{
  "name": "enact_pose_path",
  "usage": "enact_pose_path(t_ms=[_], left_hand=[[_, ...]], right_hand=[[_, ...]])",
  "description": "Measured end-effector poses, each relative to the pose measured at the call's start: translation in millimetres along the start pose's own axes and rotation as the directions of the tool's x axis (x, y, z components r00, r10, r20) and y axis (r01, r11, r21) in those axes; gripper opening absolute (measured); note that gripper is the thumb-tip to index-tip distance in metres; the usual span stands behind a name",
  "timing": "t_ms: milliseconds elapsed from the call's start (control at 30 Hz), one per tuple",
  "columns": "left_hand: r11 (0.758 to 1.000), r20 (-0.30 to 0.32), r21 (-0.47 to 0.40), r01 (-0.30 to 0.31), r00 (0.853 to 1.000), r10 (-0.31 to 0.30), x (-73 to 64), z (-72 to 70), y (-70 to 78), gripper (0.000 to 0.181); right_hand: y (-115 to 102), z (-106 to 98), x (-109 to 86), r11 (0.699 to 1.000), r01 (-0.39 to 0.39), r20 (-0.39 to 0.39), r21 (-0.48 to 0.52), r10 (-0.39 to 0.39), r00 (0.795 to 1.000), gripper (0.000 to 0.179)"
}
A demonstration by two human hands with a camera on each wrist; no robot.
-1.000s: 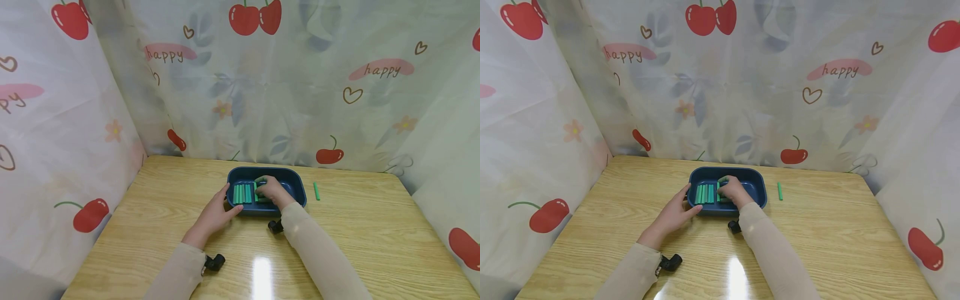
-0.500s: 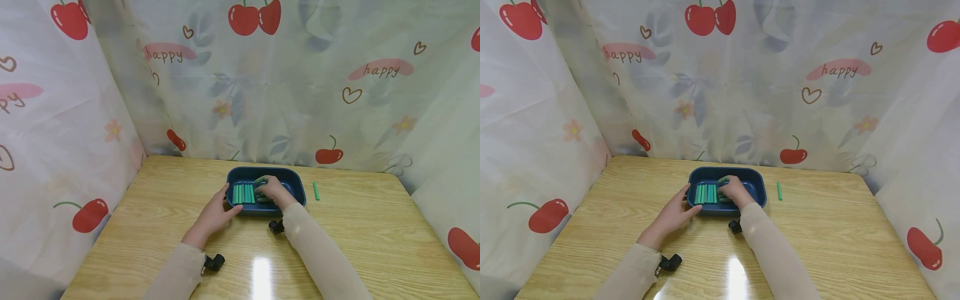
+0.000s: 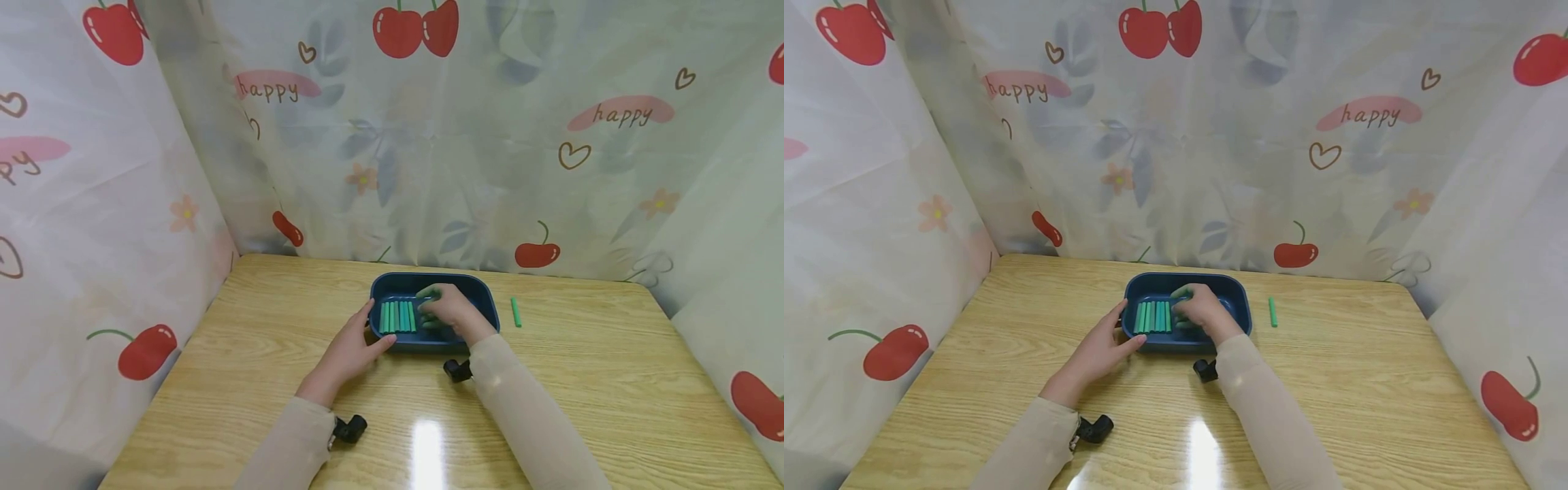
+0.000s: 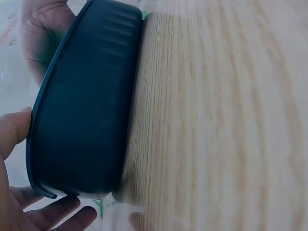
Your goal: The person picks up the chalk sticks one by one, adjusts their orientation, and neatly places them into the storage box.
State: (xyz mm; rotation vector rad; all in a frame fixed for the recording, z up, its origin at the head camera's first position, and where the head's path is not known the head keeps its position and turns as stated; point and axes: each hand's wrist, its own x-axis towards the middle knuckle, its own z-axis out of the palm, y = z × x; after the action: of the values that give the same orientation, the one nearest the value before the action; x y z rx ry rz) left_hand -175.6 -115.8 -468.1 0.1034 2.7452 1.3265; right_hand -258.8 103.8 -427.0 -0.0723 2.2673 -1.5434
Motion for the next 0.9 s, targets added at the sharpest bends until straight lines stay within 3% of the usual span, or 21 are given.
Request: enact_pose_path(t_ms=[333,900], left_hand=[[1.000,-0.002,0.000,0.015,1.000,-0.015,-0.3,0.3,1.5,0.091],[1.000,-0.015,0.014,0.027,1.000,-0.027,0.1,1.6,2.3,0.091]], right_hand=[[-12,-11,-17.3,1.000,0.024,0.022,0.001,-0.024,0.999,0.039],[-15,-39,-37.5,0.996,0.092,0.038,-0.014,-0.091,0.995,0.039]])
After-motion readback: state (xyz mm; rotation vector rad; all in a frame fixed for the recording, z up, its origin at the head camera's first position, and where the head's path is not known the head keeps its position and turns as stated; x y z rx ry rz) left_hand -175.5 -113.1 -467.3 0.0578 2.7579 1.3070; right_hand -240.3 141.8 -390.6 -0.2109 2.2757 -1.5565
